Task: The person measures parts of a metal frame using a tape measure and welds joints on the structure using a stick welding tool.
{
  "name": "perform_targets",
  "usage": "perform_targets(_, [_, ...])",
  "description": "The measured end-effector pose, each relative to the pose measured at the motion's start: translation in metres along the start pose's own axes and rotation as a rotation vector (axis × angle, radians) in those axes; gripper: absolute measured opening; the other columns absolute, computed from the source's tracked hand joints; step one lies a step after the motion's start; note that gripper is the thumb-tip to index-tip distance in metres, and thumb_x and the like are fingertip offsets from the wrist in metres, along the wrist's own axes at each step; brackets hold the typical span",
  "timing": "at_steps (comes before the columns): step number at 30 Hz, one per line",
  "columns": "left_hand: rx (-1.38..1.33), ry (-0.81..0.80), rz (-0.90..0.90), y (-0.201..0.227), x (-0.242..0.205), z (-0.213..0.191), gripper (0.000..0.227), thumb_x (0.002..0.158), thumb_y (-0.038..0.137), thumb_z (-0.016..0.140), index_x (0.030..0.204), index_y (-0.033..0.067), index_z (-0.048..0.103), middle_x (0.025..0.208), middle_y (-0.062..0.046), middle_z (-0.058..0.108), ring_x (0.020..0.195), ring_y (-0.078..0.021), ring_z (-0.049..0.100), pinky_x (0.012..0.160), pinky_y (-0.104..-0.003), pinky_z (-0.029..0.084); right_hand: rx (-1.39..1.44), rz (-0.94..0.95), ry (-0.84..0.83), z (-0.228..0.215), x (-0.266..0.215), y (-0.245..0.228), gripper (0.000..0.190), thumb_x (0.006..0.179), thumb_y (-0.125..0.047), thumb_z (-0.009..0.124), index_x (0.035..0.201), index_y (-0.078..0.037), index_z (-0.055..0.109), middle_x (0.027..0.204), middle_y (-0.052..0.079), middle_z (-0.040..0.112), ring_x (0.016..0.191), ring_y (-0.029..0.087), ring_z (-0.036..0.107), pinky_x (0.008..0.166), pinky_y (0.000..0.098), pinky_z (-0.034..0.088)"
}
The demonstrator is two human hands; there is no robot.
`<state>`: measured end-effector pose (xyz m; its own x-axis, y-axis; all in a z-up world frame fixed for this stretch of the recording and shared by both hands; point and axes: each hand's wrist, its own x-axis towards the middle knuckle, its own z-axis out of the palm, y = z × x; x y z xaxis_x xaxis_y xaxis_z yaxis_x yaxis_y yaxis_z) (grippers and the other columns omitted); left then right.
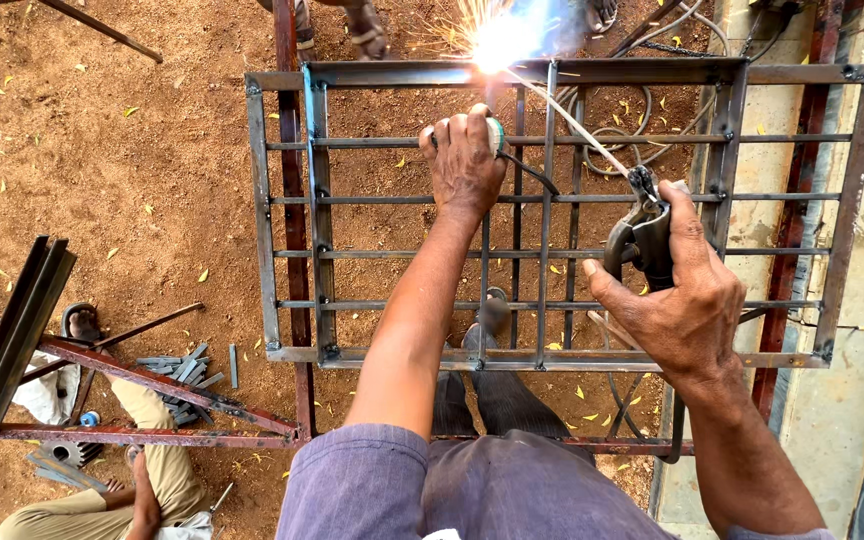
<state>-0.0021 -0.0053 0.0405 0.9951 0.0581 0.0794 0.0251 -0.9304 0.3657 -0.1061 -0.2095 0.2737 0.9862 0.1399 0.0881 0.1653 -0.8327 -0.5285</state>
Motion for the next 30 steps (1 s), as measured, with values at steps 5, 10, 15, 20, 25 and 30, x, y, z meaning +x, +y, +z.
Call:
perform_targets(5, [-0.023,-0.028,-0.012,-0.003,0.003,0.006,0.063,0.083,0.029,0.078,0.133,0.0147,0.044,0.111,-0.015,0.056,0.113,-0.032,0.052,0.106,-0.056,0.029,0.019,0.01,-0.01,0.0,0.0,0.002,0.092,0.082,-0.029,0.091,0.156,0.0,0.046,0.1,0.014,0.072,0.089,0.025,0.076,0.078,0.0371,0.064])
perform_targets(10, [-0.013,-0.09,-0.043,-0.001,0.001,0.002,0.064,0.077,0.026,0.08,0.13,0.0143,0.047,0.113,-0.015,0.059,0.114,-0.0322,0.054,0.103,-0.054,0.032,0.016,0.004,-0.004,-0.001,-0.002,0.004,0.092,0.084,-0.028,0.09,0.158,0.0,0.045,0.104,0.015,0.073,0.091,0.025,0.075,0.08,0.0376,0.063])
perform_targets(15, [-0.024,-0.028,-0.023,0.0,0.002,-0.001,0.072,0.07,0.019,0.079,0.133,0.0159,0.044,0.112,-0.012,0.058,0.114,-0.0316,0.054,0.107,-0.056,0.03,-0.027,-0.021,0.018,0.002,0.0,0.006,0.093,0.081,-0.031,0.091,0.157,-0.001,0.046,0.106,0.018,0.072,0.093,0.028,0.075,0.08,0.0397,0.063])
perform_targets(20, [-0.067,0.069,0.022,-0.005,0.001,0.013,0.072,0.078,0.025,0.082,0.134,0.0179,0.038,0.109,-0.011,0.055,0.112,-0.0311,0.052,0.108,-0.055,0.029,0.135,-0.043,0.069,0.01,-0.009,0.019,0.083,0.094,-0.029,0.086,0.16,-0.001,0.043,0.101,0.009,0.073,0.086,0.02,0.076,0.078,0.0309,0.067])
perform_targets(25, [0.048,-0.057,-0.011,-0.007,0.004,0.016,0.077,0.077,0.024,0.081,0.14,0.0212,0.035,0.112,-0.007,0.055,0.116,-0.0271,0.052,0.109,-0.05,0.03,0.065,0.043,0.055,0.002,-0.024,0.039,0.084,0.091,-0.028,0.087,0.157,0.002,0.044,0.102,0.011,0.07,0.086,0.018,0.073,0.075,0.0295,0.065])
perform_targets(30, [-0.016,0.066,0.019,-0.006,0.0,0.014,0.076,0.076,0.034,0.083,0.135,0.018,0.037,0.109,-0.01,0.056,0.112,-0.0295,0.052,0.109,-0.055,0.028,0.115,0.22,0.13,-0.022,-0.077,0.09,0.079,0.092,-0.026,0.086,0.155,0.002,0.047,0.105,0.007,0.065,0.087,0.015,0.068,0.077,0.0276,0.062])
